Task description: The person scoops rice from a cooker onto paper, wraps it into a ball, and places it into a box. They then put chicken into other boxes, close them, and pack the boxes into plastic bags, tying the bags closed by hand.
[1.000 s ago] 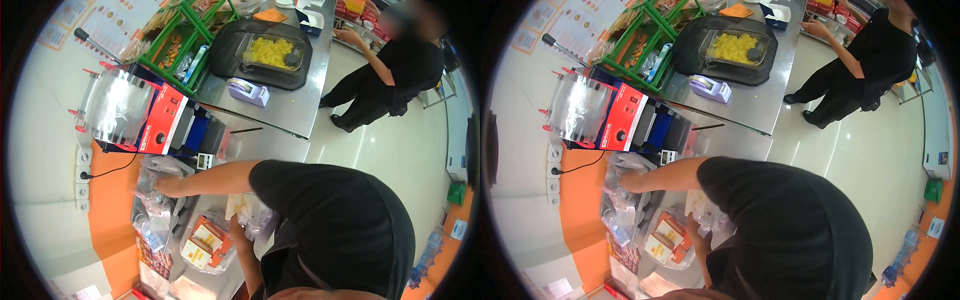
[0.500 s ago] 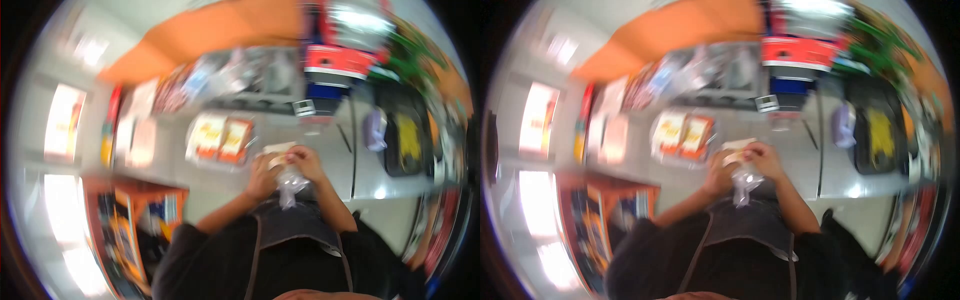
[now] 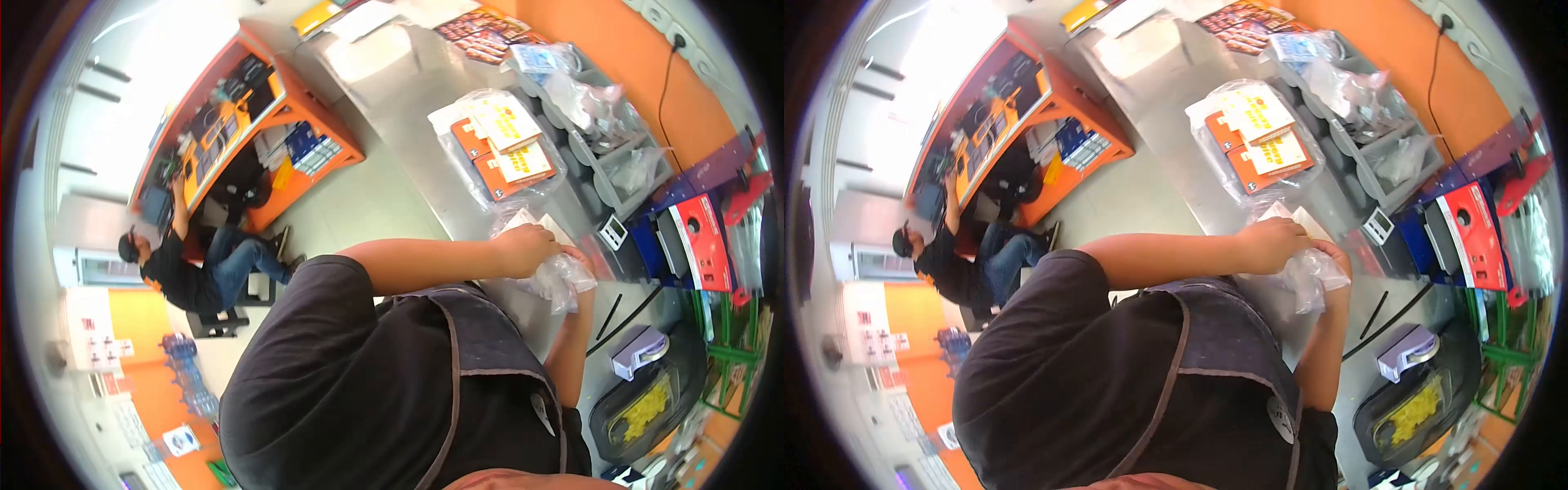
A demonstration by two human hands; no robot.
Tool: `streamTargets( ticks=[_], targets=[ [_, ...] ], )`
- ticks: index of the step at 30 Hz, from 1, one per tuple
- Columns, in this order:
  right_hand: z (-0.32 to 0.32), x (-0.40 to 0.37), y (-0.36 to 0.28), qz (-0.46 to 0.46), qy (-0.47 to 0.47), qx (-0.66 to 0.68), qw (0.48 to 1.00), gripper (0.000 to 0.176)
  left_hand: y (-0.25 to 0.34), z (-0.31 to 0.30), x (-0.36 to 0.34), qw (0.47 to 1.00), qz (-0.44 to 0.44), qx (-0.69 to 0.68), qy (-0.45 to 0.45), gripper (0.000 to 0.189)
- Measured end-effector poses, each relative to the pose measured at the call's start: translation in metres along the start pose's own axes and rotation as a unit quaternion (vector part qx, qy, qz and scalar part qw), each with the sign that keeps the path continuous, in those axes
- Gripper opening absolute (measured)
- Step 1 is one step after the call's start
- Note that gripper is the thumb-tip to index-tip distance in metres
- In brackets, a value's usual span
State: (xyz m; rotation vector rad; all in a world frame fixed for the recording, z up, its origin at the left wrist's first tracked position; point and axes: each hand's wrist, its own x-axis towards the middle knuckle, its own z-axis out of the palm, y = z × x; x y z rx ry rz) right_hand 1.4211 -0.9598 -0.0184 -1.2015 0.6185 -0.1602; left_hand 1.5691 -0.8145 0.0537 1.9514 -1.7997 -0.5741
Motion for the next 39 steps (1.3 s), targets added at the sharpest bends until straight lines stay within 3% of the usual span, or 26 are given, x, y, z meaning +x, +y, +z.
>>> streamTargets(
  ticks=[2,4,5,6,8,9,11,12,13,14,15,16,18,19,21,23,27,29,30,31,32,33,39],
  targets=[
    [-0.004,0.002,0.004,0.022,-0.002,-0.015,1.000,0.025,-0.001,0.001,0.006,1.000,-0.007,0.015,-0.013,0.041],
    [-0.006,0.000,0.014,-0.208,0.032,-0.260,0.942,0.030,-0.003,-0.002,0.012,0.998,-0.005,0.032,-0.049,0.040],
    [-0.010,0.002,0.011,-0.204,0.021,-0.365,0.908,0.032,-0.003,-0.003,0.014,0.998,-0.009,0.031,-0.047,0.040],
    [-0.009,0.000,0.012,-0.204,0.017,-0.366,0.908,0.032,-0.002,-0.006,0.016,0.997,-0.004,0.041,-0.060,0.040],
    [-0.001,-0.009,0.012,-0.311,0.008,-0.185,0.932,0.030,0.006,-0.019,0.016,0.996,0.001,0.048,-0.073,0.039],
    [0.005,-0.010,0.009,-0.310,0.010,-0.188,0.932,0.030,0.012,-0.028,0.016,0.994,-0.017,0.047,-0.099,0.037],
    [0.019,-0.011,0.003,-0.095,0.067,-0.013,0.993,0.028,0.011,-0.030,0.018,0.990,-0.065,0.048,-0.119,0.033],
    [0.018,-0.006,0.015,-0.122,0.096,-0.074,0.985,0.026,0.004,-0.023,0.027,0.988,-0.087,0.047,-0.118,0.031],
    [0.011,-0.005,0.028,-0.137,0.138,-0.139,0.971,0.025,-0.015,-0.009,0.028,0.996,-0.049,0.076,-0.020,0.035],
    [0.026,-0.012,0.023,-0.139,0.190,-0.083,0.968,0.023,-0.030,-0.013,0.039,0.997,-0.027,0.054,-0.039,0.041],
    [0.041,-0.015,0.035,-0.264,0.268,-0.107,0.920,0.023,-0.046,-0.010,0.049,0.997,-0.026,0.038,-0.056,0.044],
    [0.057,-0.022,0.035,-0.367,0.306,-0.194,0.856,0.021,-0.038,-0.026,0.052,0.991,-0.096,-0.014,-0.097,0.039],
    [0.088,-0.045,0.018,-0.438,0.279,-0.405,0.753,0.026,-0.049,-0.027,0.061,0.948,-0.185,-0.193,-0.172,0.032],
    [0.104,-0.043,0.020,-0.433,0.304,-0.404,0.746,0.025,-0.049,-0.025,0.061,0.947,-0.167,-0.195,-0.192,0.032],
    [0.112,-0.036,0.031,-0.421,0.342,-0.408,0.735,0.024,-0.049,-0.023,0.058,0.857,-0.254,-0.401,-0.199,0.027],
    [0.112,-0.026,0.042,-0.436,0.325,-0.441,0.714,0.019,-0.056,-0.015,0.057,0.845,-0.250,-0.419,-0.218,0.028],
    [0.120,-0.022,0.036,-0.433,0.390,-0.411,0.701,0.014,-0.059,-0.013,0.047,0.797,-0.232,-0.508,-0.227,0.026],
    [0.130,-0.021,0.035,-0.366,0.457,-0.244,0.773,0.013,-0.064,-0.008,0.043,0.775,-0.217,-0.550,-0.223,0.025],
    [0.135,-0.022,0.033,-0.360,0.469,-0.247,0.768,0.013,-0.071,-0.002,0.040,0.761,-0.204,-0.577,-0.213,0.026],
    [0.141,-0.023,0.027,-0.301,0.494,-0.138,0.804,0.013,-0.071,-0.001,0.038,0.747,-0.192,-0.604,-0.201,0.027],
    [0.146,-0.023,0.022,-0.240,0.511,-0.024,0.825,0.014,-0.071,0.000,0.037,0.745,-0.188,-0.603,-0.213,0.027],
    [0.147,-0.022,0.018,-0.241,0.523,-0.008,0.818,0.019,-0.071,0.002,0.035,0.750,-0.185,-0.602,-0.201,0.027],
    [0.156,-0.030,-0.002,-0.163,0.546,-0.083,0.818,0.021,-0.067,0.000,0.034,0.760,-0.165,-0.603,-0.175,0.024]
  ],
)
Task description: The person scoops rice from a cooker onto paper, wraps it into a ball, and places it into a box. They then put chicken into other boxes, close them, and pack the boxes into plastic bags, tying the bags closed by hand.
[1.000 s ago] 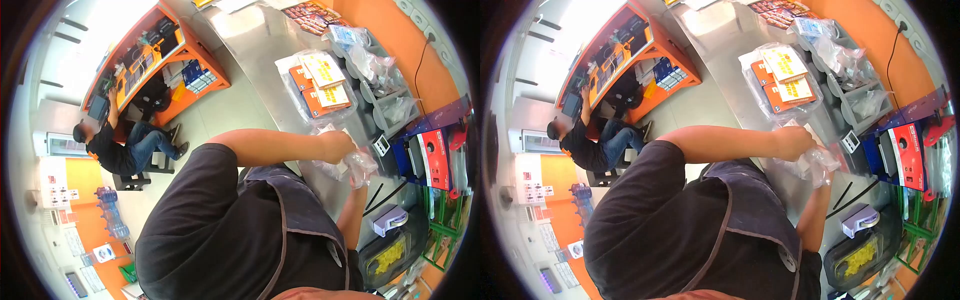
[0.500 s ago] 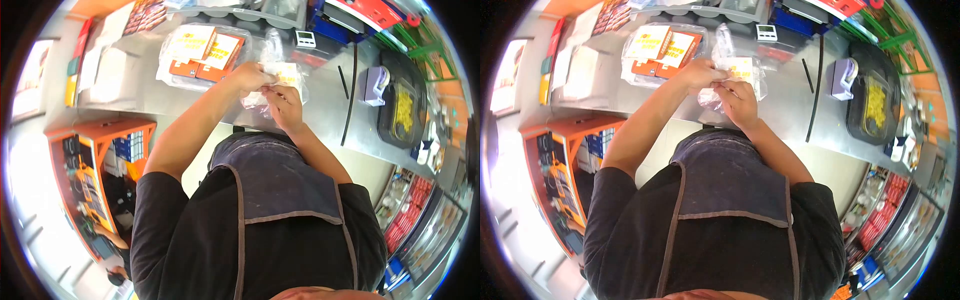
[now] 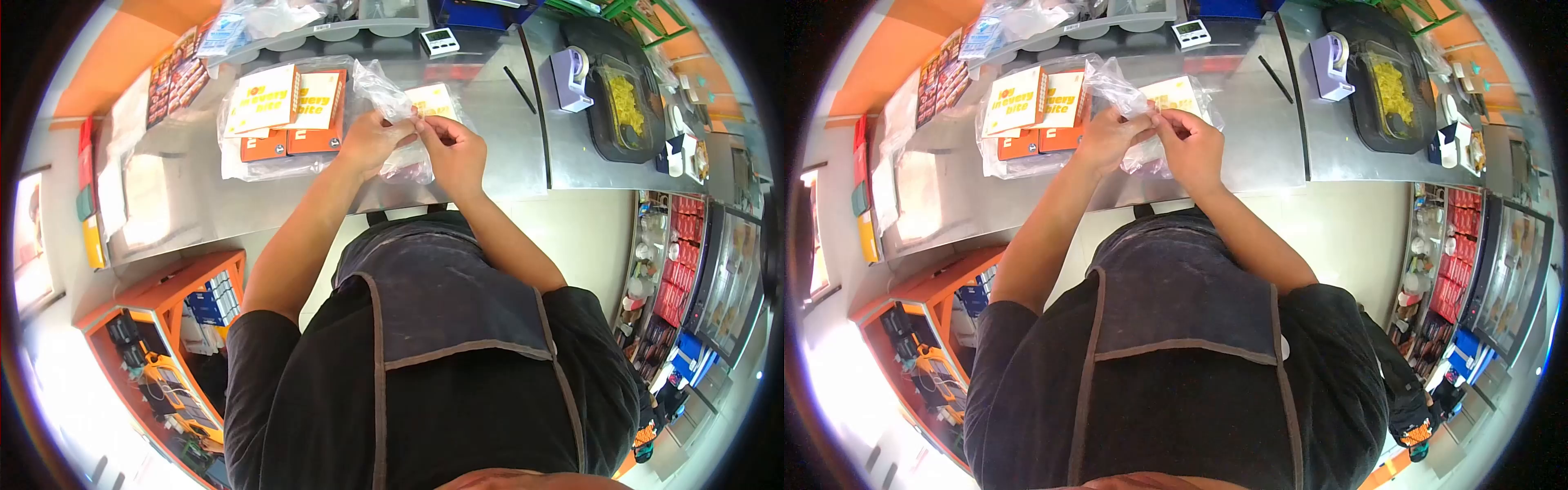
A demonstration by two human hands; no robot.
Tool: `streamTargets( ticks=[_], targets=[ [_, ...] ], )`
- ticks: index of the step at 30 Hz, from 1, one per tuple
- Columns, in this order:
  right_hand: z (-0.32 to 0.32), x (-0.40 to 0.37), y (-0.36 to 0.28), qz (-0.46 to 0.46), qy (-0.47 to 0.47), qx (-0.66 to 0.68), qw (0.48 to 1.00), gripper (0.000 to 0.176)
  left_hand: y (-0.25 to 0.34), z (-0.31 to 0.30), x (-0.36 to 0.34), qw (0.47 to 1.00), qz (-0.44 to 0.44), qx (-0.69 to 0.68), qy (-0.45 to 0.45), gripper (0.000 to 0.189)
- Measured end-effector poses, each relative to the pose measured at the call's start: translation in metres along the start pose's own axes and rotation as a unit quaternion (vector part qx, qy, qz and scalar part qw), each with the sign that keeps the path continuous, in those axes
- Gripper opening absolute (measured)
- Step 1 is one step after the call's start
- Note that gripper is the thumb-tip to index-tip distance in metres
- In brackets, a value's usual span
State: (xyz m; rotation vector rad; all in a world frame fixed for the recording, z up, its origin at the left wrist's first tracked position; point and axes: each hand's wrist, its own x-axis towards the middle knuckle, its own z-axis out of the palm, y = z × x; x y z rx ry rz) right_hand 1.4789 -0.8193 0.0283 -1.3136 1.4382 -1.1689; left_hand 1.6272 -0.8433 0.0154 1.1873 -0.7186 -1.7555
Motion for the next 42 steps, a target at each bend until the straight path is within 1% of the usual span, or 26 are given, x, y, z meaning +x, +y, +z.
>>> streamTargets(
  ticks=[1,5,7,11,14,16,20,23,25,29,31,35,37,38,40,41,42],
  targets=[
    [-0.001,0.000,-0.004,0.009,-0.010,-0.019,1.000,0.020,0.001,0.001,-0.002,1.000,-0.003,-0.014,0.005,0.024],
    [-0.004,0.000,-0.007,0.013,-0.018,-0.014,1.000,0.020,-0.002,0.001,-0.001,1.000,0.010,-0.021,0.009,0.024],
    [-0.005,-0.001,-0.005,0.002,-0.013,-0.025,1.000,0.019,-0.005,0.000,0.001,1.000,0.028,0.002,0.008,0.024],
    [-0.008,-0.001,-0.005,0.002,-0.018,-0.046,0.999,0.019,-0.005,0.003,0.001,0.999,0.027,-0.007,0.019,0.025],
    [-0.009,-0.001,-0.003,-0.009,-0.021,-0.044,0.999,0.019,-0.008,0.000,0.003,0.999,0.026,0.017,0.020,0.024],
    [-0.009,0.000,-0.005,-0.020,-0.020,-0.053,0.998,0.019,-0.008,-0.002,0.003,1.000,0.009,0.028,0.011,0.023],
    [-0.012,0.002,-0.009,-0.021,-0.028,-0.063,0.997,0.018,-0.006,0.001,0.000,0.999,0.022,0.034,0.004,0.023],
    [-0.016,0.006,-0.012,-0.021,-0.057,-0.079,0.995,0.017,-0.005,0.005,-0.005,0.999,0.014,0.028,0.016,0.022],
    [-0.018,0.008,-0.011,-0.029,-0.082,-0.105,0.991,0.016,-0.007,0.008,-0.005,0.998,0.044,-0.022,0.039,0.021],
    [-0.019,0.012,-0.010,-0.046,-0.093,-0.100,0.990,0.017,-0.011,0.009,-0.004,0.997,0.050,-0.037,0.045,0.020],
    [-0.018,0.016,-0.006,-0.024,-0.077,-0.068,0.994,0.015,-0.009,0.010,-0.006,0.997,0.037,0.040,0.054,0.022],
    [-0.018,0.019,-0.003,-0.011,-0.073,-0.071,0.995,0.014,-0.015,0.018,-0.008,0.993,0.063,0.050,0.088,0.022],
    [-0.018,0.021,-0.005,-0.036,-0.052,-0.087,0.994,0.013,-0.014,0.022,-0.011,0.985,0.071,0.111,0.109,0.021],
    [-0.018,0.022,-0.006,-0.035,-0.053,-0.086,0.994,0.013,-0.016,0.022,-0.010,0.985,0.069,0.111,0.111,0.021],
    [-0.018,0.025,-0.006,-0.059,-0.083,-0.094,0.990,0.012,-0.016,0.023,-0.009,0.975,0.082,0.150,0.141,0.019],
    [-0.019,0.026,-0.005,-0.058,-0.083,-0.094,0.990,0.012,-0.015,0.026,-0.011,0.975,0.081,0.150,0.141,0.019],
    [-0.021,0.027,-0.005,-0.079,-0.092,-0.111,0.986,0.011,-0.013,0.031,-0.014,0.962,0.110,0.181,0.174,0.020]
  ],
)
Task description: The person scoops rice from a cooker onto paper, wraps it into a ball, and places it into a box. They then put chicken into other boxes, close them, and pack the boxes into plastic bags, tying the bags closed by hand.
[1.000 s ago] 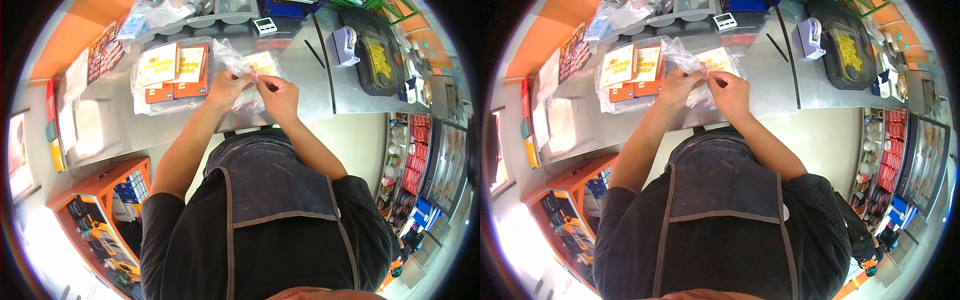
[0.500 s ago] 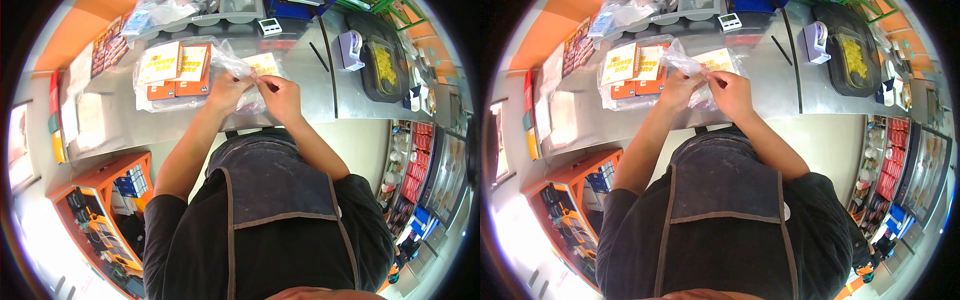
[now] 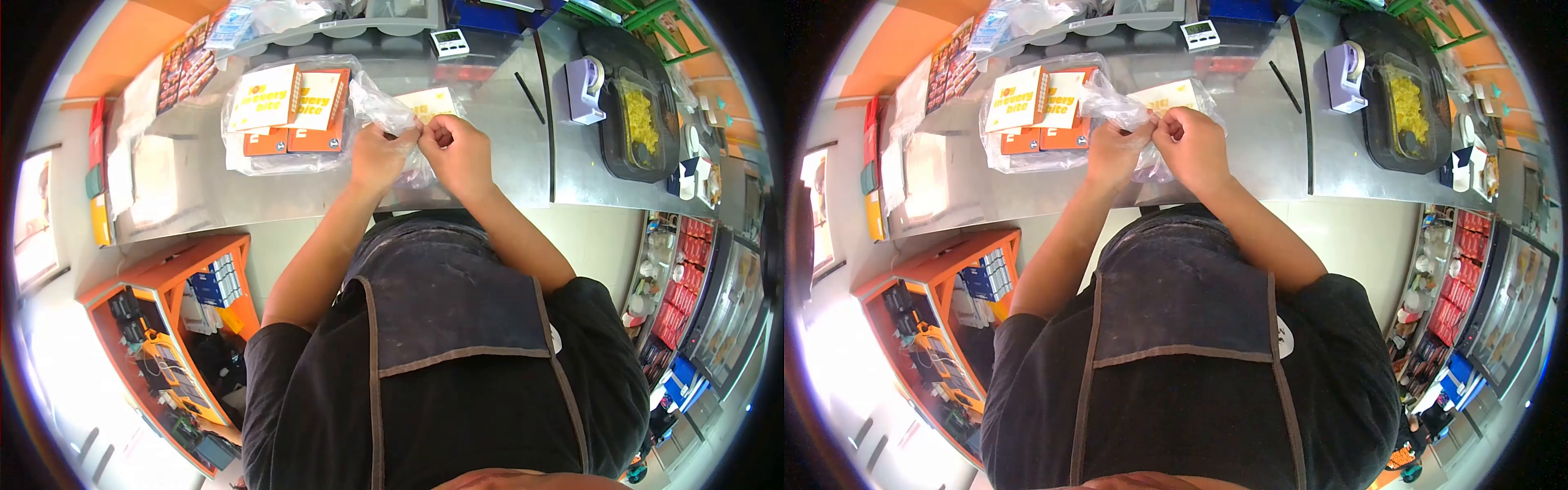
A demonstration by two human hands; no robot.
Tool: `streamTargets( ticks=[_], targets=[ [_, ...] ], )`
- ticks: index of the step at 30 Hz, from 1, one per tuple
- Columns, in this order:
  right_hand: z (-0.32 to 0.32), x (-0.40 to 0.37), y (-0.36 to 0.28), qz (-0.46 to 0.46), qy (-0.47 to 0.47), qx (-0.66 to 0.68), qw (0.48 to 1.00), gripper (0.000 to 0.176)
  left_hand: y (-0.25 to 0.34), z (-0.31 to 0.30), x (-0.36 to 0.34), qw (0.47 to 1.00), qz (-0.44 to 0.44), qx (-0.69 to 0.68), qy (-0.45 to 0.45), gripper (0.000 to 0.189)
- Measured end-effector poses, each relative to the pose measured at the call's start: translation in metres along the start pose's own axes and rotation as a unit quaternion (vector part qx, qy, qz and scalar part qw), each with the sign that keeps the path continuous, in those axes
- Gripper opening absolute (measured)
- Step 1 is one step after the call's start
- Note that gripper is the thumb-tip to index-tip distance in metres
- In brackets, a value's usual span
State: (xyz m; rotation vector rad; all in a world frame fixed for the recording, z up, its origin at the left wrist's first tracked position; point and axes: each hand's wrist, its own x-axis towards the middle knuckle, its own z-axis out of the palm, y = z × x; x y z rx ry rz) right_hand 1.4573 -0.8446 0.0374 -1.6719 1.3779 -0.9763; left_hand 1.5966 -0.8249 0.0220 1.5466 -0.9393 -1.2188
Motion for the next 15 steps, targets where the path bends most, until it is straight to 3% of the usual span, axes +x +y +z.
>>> streamTargets(
  ticks=[1,7,10,15],
  targets=[
    [-0.001,0.001,0.001,-0.020,-0.009,-0.019,1.000,0.010,0.004,0.002,-0.002,0.998,0.029,0.030,0.036,0.023],
    [-0.009,0.007,0.005,-0.053,-0.016,-0.010,0.998,0.011,0.025,0.001,-0.007,0.988,0.005,0.155,0.022,0.020],
    [-0.009,0.007,0.009,-0.058,-0.013,-0.008,0.998,0.011,0.017,0.004,-0.008,0.994,0.044,0.093,0.037,0.018],
    [-0.015,0.008,0.007,-0.061,-0.051,-0.046,0.996,0.011,0.012,0.005,-0.008,0.992,0.062,0.109,0.034,0.018]
  ],
)
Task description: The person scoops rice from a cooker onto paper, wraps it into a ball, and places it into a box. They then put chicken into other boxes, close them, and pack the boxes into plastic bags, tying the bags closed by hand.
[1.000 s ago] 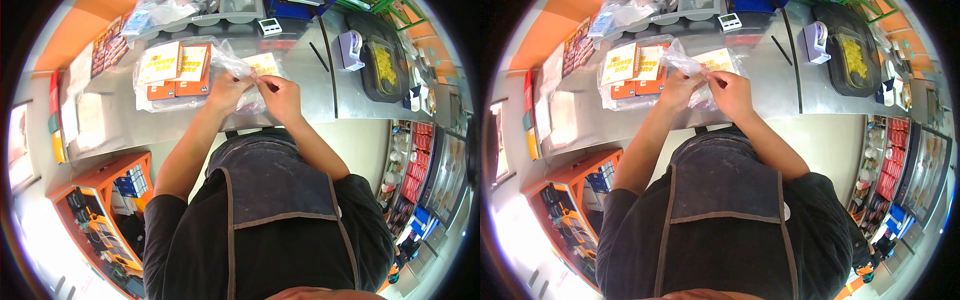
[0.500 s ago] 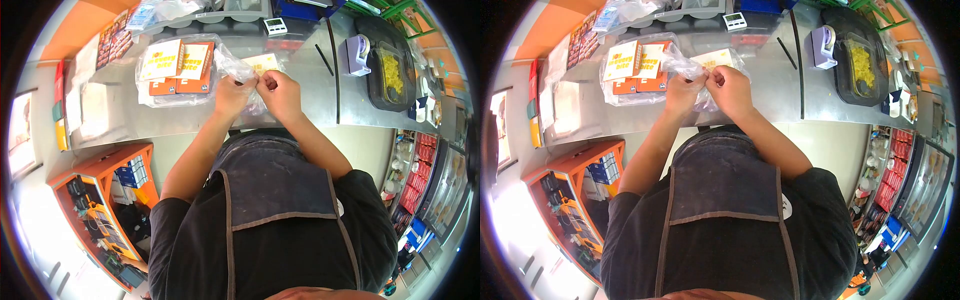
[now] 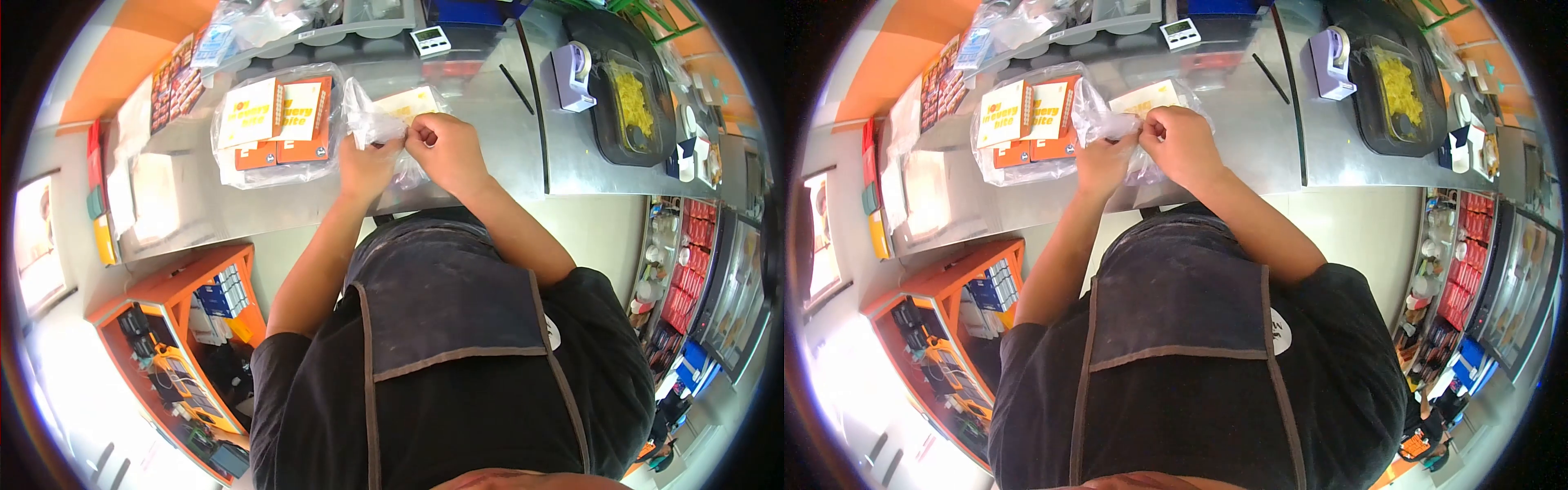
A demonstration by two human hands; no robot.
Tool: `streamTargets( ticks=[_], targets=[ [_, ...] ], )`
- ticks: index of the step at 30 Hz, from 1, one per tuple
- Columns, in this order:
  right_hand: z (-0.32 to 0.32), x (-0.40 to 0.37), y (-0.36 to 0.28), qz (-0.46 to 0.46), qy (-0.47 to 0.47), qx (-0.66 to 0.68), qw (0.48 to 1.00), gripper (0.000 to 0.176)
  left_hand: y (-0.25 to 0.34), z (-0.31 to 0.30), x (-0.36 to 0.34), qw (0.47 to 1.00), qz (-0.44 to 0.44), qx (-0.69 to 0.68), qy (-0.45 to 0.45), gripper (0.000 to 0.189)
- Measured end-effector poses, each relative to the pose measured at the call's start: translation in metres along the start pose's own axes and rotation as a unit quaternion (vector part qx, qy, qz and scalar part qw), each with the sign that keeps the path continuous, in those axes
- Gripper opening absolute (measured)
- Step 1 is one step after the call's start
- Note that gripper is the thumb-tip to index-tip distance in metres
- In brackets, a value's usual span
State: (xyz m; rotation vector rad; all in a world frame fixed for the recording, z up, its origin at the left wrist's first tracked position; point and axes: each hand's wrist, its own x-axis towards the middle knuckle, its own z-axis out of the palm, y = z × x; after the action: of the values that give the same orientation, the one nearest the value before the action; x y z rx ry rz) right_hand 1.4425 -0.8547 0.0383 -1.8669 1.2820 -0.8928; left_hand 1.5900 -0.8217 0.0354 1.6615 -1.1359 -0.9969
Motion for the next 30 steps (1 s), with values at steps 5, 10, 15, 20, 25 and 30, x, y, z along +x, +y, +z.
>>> streamTargets(
  ticks=[5,10,15,20,25,30],
  targets=[
    [-0.001,0.000,-0.003,0.054,0.031,0.048,0.997,0.014,-0.018,0.005,-0.004,0.996,0.075,-0.046,0.004,0.022],
    [-0.006,-0.001,0.006,0.146,-0.033,0.160,0.976,0.015,-0.038,0.010,-0.005,0.984,0.133,-0.118,0.014,0.026],
    [-0.008,-0.004,0.008,0.176,-0.056,0.201,0.962,0.014,-0.037,0.008,-0.009,0.985,0.158,-0.068,0.005,0.027],
    [-0.006,-0.005,0.010,0.176,-0.060,0.205,0.961,0.013,-0.038,0.011,-0.008,0.982,0.169,-0.088,0.009,0.029],
    [-0.002,-0.006,0.015,0.179,-0.063,0.225,0.956,0.014,-0.042,0.005,-0.009,0.976,0.163,-0.141,-0.020,0.028],
    [0.000,-0.006,0.020,0.192,-0.065,0.278,0.939,0.013,-0.042,0.004,-0.010,0.977,0.186,-0.098,-0.031,0.031]
  ],
)
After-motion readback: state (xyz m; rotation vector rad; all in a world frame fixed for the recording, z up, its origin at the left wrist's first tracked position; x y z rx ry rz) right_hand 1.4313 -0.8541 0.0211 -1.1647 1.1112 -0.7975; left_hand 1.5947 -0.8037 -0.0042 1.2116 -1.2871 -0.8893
